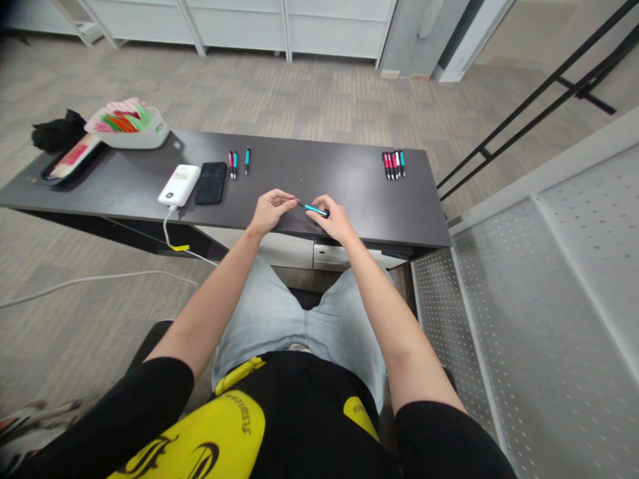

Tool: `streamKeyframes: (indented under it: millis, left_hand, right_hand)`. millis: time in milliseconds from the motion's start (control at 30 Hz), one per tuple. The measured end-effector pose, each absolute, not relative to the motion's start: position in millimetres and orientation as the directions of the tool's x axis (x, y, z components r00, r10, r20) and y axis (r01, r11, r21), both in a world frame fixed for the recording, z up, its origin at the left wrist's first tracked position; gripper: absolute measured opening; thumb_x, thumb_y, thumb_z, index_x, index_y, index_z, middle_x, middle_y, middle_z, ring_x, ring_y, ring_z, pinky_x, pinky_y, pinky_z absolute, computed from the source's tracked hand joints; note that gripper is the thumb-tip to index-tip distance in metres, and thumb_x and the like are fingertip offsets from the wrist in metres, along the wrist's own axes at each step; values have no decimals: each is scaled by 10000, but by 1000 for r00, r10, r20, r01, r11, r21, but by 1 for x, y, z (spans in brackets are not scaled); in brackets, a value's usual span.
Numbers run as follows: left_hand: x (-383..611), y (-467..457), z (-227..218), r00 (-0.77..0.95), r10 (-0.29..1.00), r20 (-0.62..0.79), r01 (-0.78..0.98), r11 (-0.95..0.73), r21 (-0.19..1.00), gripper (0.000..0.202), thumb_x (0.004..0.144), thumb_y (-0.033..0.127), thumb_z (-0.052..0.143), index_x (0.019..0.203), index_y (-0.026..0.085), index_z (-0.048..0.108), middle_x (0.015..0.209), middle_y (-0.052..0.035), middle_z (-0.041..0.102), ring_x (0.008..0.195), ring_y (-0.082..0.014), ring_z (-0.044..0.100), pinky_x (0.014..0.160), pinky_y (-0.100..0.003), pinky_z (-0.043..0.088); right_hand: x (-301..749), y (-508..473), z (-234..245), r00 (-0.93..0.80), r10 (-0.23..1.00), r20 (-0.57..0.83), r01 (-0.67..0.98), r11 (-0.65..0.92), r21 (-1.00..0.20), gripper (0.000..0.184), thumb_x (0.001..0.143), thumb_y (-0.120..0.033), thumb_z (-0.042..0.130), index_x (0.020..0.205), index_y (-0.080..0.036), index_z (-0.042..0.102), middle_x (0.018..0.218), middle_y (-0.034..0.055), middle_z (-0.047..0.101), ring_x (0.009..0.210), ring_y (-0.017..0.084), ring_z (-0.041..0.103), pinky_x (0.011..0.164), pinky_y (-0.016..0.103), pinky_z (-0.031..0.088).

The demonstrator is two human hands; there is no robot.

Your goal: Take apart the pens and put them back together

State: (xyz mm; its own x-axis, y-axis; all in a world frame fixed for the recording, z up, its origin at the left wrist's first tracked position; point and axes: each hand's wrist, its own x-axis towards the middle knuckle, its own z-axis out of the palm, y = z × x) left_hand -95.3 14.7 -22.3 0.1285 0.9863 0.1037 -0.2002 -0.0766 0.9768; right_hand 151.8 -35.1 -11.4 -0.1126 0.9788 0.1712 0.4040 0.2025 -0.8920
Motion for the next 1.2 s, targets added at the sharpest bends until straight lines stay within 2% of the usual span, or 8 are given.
streamKeyframes:
  millis: [100,233,400,600,767,900,1100,1200]
  left_hand:
    - [-95,14,-22,152,983,105,-199,-73,977,633,538,626,1274,852,257,867,999,-101,947,973,-275,881,1010,-445,690]
    - [-96,14,-22,161,981,110,-192,-78,978,668,532,665,1278,860,258,863,1005,-103,949,993,-282,889,1033,-453,695]
    - [-97,14,-22,166,980,108,-172,-79,982,636,606,625,1284,873,258,838,1014,-91,947,1020,-289,898,1065,-469,707]
    - [-95,12,-18,152,984,88,-167,-63,984,550,691,478,1277,877,252,810,986,-84,922,1009,-281,892,1071,-468,698]
    - [-94,11,-14,137,989,63,-165,-40,985,506,695,382,1261,850,248,799,980,-85,921,1000,-275,887,1056,-448,687]
    - [-94,11,-16,154,985,75,-163,-49,985,504,700,419,1257,853,250,807,996,-89,931,1020,-280,889,1072,-453,692]
    - [-94,13,-20,145,985,93,-164,-68,984,562,703,497,1268,873,255,790,982,-75,918,1013,-282,892,1079,-473,693]
    - [-94,12,-18,150,986,78,-165,-53,985,556,687,476,1270,868,250,796,986,-84,921,1016,-283,893,1077,-465,691]
  right_hand:
    - [151,-35,-10,-125,981,147,411,186,-892,379,1052,-661,883,1029,-293,794,835,8,749,857,271,668,922,421,546]
    - [150,-33,-8,-142,985,98,458,153,-876,505,1159,-728,731,919,-287,788,847,45,785,876,290,699,942,434,551]
    - [150,-34,-9,-114,984,135,426,172,-888,476,1010,-756,901,1055,-293,801,874,15,796,874,276,686,924,421,554]
    - [149,-35,-3,-157,985,65,469,132,-873,565,1153,-803,718,939,-290,818,880,63,832,915,307,740,952,446,590]
    - [147,-36,-2,-121,986,112,468,156,-870,513,1027,-799,903,1029,-294,814,913,30,834,923,287,720,947,429,595]
    - [148,-33,-3,-170,983,61,475,136,-869,657,1135,-899,698,925,-287,810,902,74,853,950,321,753,984,466,605]
    - [151,-32,-8,-156,981,112,432,170,-886,608,968,-888,888,1045,-294,787,947,36,845,925,286,735,941,427,587]
    - [152,-32,-8,-199,977,71,447,155,-881,638,1058,-921,761,961,-293,801,932,70,859,953,318,748,968,459,593]
